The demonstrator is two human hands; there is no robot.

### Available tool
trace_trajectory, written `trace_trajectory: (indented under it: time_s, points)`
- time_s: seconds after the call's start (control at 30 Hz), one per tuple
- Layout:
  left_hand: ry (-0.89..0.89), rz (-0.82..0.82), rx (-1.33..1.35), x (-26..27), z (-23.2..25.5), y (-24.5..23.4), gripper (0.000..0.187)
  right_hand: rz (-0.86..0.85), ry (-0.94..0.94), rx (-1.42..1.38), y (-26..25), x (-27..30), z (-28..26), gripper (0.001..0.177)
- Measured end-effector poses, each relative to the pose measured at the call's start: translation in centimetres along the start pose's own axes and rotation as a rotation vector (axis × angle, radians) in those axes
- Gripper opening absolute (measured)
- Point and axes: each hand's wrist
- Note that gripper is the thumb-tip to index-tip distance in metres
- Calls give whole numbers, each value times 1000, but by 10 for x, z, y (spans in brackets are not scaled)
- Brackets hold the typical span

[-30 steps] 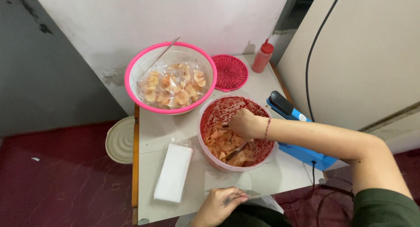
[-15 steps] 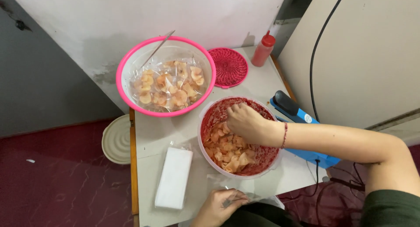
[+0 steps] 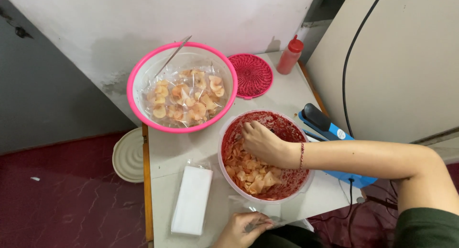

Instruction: Manually filling small plastic bags with fried chips and sealing them using a heat sealer.

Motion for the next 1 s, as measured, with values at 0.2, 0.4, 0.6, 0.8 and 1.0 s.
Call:
trace_trajectory:
  time_s: [0.2, 0.4, 0.6, 0.8, 1.0]
  points:
    - [168, 3, -44, -1, 9, -7, 13, 49, -6, -127, 17, -1, 0, 14]
    - [119, 13, -1, 0, 6, -6, 12, 69, -14, -212, 23, 9, -2, 11]
    - [105, 32, -31, 0, 15, -8, 13, -39, 2, -174, -1, 19, 11, 10]
    - [143, 46, -30, 2, 15, -9, 13, -19, 3, -135, 1, 10, 12, 5]
    - [169, 30, -45, 6, 23, -9, 13, -15, -32, -187, 4, -2, 11, 9]
Point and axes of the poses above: each hand's wrist, its own x-axis away from the middle knuckle, its own y-axis out of the palm, z = x × y, and after that the axes turned 4 degrees about -y, right-handed
